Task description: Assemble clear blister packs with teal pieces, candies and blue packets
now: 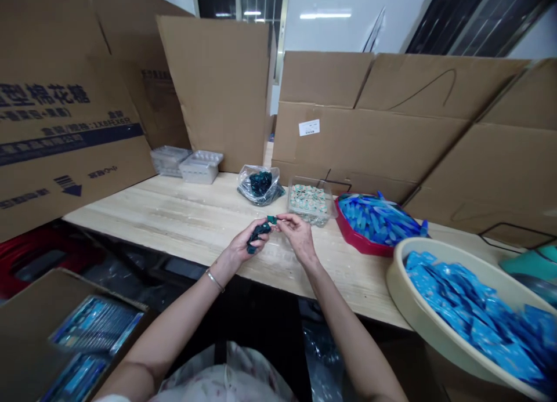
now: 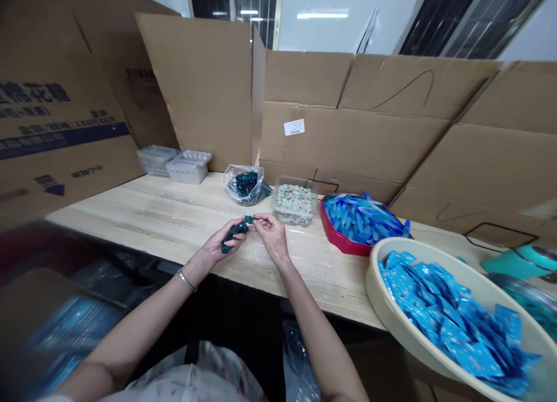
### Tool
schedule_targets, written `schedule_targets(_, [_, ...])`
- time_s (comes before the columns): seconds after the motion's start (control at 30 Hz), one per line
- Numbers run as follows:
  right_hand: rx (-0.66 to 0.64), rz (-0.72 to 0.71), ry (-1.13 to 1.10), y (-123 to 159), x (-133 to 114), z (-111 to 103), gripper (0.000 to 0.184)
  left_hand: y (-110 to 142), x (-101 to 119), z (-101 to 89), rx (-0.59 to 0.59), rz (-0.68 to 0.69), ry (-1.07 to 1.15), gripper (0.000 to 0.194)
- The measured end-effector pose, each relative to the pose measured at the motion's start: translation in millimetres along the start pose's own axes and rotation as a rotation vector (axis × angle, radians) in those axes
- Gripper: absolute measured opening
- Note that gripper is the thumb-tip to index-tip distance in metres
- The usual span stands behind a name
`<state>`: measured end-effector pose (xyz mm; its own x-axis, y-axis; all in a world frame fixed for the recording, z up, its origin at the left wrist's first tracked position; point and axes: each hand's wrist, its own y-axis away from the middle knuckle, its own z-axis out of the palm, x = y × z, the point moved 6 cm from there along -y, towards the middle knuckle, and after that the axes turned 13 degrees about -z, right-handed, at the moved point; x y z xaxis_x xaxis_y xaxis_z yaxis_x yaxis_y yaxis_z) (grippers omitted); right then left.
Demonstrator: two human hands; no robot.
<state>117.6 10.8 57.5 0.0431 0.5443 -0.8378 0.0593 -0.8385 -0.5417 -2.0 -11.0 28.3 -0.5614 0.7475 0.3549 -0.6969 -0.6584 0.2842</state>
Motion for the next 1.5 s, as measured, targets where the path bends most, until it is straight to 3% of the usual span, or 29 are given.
schedule_targets(0.13, [-0.153,-0.317,0.247,8,-36,23,0.013,17,-2,-7.5,0.164,0.200,-0.234,0.023])
schedule_targets(0.2, [-0.183,-0.365,0.242,10,-42,33,0.013,28,1,-10.1,0.243,0.306,-0.330,0.029])
schedule_targets(0.3, [-0.147,-0.185,0.077,10,-29,41,0.011,42,5,-17.2,0.323,0.393,-0.363,0.030])
schedule_targets(0.43, [-0.123,0.141,-0.196,11,-6,57,0.017,51,8,-29.0,0.300,0.381,-0.249,0.027])
schedule_targets(0.6, [-0.030,0.228,-0.377,10,-2,73,0.018,58,17,-38.3,0.273,0.397,-0.124,0.021])
schedule_targets(0.73, [0.001,0.291,-0.514,9,-3,86,0.017,65,23,-34.7,0.211,0.367,-0.012,0.011])
schedule_targets(0.83, [0.017,0.315,-0.583,10,-6,97,0.017,70,24,-28.0,0.149,0.334,0.060,0.003])
schedule_targets(0.97, [0.050,0.330,-0.605,8,-8,100,0.017,85,32,-27.3,0.090,0.325,0.130,0.008])
schedule_targets(1.1, [0.225,0.260,-0.587,-5,-5,71,0.014,124,62,-42.5,0.054,0.539,0.209,0.006])
schedule_targets(1.17, [0.259,0.251,-0.585,-11,-4,63,0.015,138,72,-50.7,0.123,0.626,0.152,0.003])
schedule_targets(1.27, [0.116,0.303,-0.643,-14,-6,84,0.023,133,67,-51.1,0.250,0.580,-0.058,0.012])
schedule_targets(1.37, [-0.015,0.283,-0.644,-13,-10,119,0.029,115,55,-43.6,0.288,0.561,-0.192,0.022])
schedule_targets(1.5, [-0.049,0.160,-0.480,-16,-11,140,0.027,102,52,-43.1,0.308,0.572,-0.228,0.029])
